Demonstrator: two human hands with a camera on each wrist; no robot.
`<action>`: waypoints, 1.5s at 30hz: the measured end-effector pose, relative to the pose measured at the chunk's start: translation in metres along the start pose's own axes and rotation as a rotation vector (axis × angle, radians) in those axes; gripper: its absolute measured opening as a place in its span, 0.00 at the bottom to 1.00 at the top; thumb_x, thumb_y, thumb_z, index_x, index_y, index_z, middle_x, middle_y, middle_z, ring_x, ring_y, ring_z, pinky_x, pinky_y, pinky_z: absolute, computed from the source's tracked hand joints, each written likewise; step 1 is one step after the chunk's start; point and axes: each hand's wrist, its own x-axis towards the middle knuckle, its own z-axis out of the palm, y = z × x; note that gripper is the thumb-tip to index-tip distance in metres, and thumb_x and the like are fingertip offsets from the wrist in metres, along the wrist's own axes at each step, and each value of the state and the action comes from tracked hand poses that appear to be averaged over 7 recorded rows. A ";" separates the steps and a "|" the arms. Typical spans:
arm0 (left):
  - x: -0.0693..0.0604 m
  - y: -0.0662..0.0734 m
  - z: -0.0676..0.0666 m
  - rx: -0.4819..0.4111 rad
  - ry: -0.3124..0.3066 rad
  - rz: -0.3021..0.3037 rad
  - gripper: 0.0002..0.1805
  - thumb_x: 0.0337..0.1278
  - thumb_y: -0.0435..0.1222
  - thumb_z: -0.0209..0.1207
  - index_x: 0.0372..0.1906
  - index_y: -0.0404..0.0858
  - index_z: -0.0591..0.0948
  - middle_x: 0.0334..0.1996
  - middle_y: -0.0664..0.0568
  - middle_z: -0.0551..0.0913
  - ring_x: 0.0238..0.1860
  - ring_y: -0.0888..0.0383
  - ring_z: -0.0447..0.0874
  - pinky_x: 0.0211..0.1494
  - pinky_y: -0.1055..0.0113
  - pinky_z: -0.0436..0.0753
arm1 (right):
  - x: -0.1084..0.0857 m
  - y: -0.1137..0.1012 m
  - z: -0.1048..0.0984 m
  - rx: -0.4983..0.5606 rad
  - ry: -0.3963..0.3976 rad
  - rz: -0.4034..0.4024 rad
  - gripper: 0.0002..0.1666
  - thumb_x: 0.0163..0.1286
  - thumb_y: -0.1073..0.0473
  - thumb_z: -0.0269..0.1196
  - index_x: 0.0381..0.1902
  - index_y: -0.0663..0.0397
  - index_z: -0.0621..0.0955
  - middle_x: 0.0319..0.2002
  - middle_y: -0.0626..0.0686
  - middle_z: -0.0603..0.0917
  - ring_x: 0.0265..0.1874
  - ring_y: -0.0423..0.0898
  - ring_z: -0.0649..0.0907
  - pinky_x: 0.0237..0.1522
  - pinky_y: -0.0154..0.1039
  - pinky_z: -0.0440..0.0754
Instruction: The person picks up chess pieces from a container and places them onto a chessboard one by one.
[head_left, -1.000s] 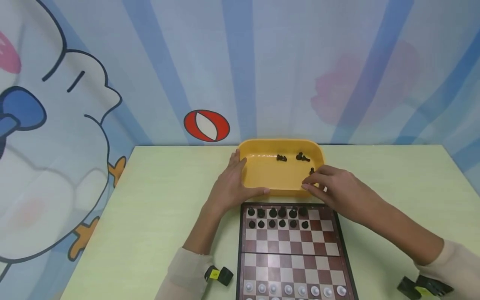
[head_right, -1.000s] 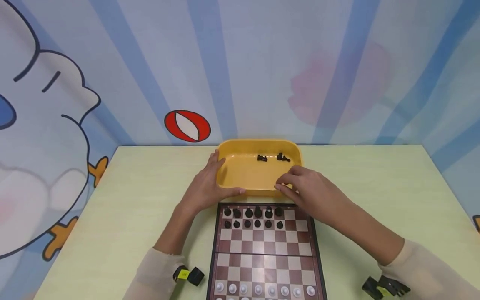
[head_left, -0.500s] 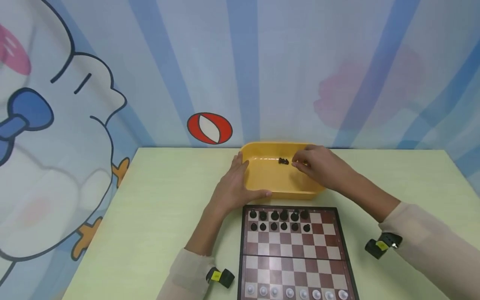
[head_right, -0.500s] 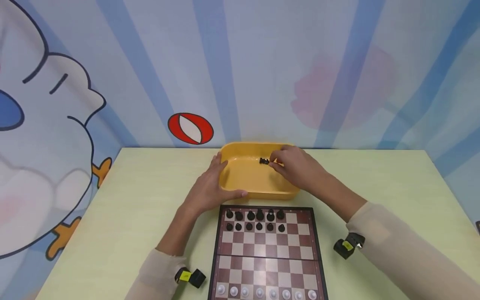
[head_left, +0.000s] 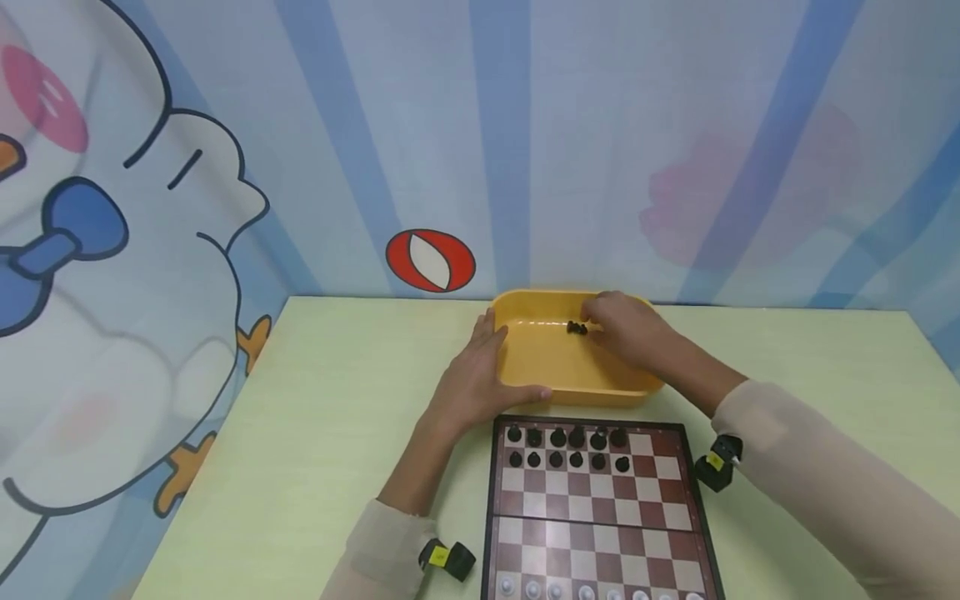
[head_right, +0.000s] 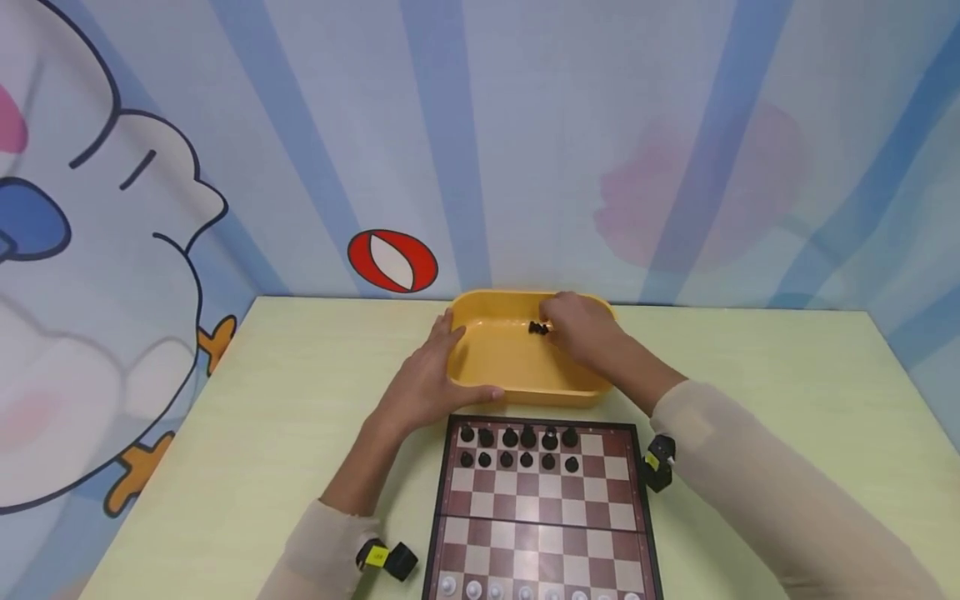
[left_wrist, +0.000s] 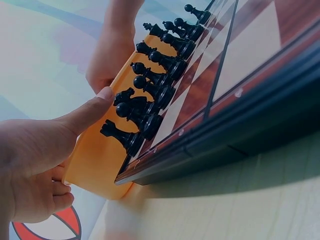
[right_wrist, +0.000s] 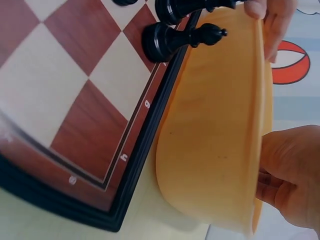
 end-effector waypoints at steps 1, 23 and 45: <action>0.000 0.000 0.000 0.002 0.001 0.001 0.66 0.47 0.68 0.75 0.84 0.38 0.61 0.87 0.49 0.50 0.88 0.52 0.44 0.83 0.48 0.65 | 0.003 0.000 0.001 -0.011 -0.003 0.000 0.14 0.70 0.70 0.70 0.52 0.68 0.86 0.49 0.64 0.89 0.51 0.61 0.87 0.54 0.54 0.87; 0.001 -0.001 0.000 0.011 -0.001 -0.011 0.66 0.47 0.69 0.74 0.84 0.39 0.60 0.88 0.50 0.49 0.88 0.54 0.42 0.84 0.49 0.63 | 0.024 0.001 0.015 -0.025 -0.041 0.059 0.08 0.76 0.62 0.67 0.34 0.56 0.87 0.30 0.51 0.85 0.28 0.44 0.74 0.35 0.40 0.74; 0.001 -0.002 0.001 0.019 -0.008 -0.006 0.66 0.47 0.69 0.73 0.84 0.38 0.60 0.88 0.50 0.49 0.88 0.53 0.42 0.84 0.48 0.64 | 0.007 -0.005 0.014 -0.040 0.027 0.035 0.04 0.74 0.67 0.67 0.36 0.60 0.87 0.32 0.54 0.86 0.30 0.46 0.79 0.35 0.41 0.77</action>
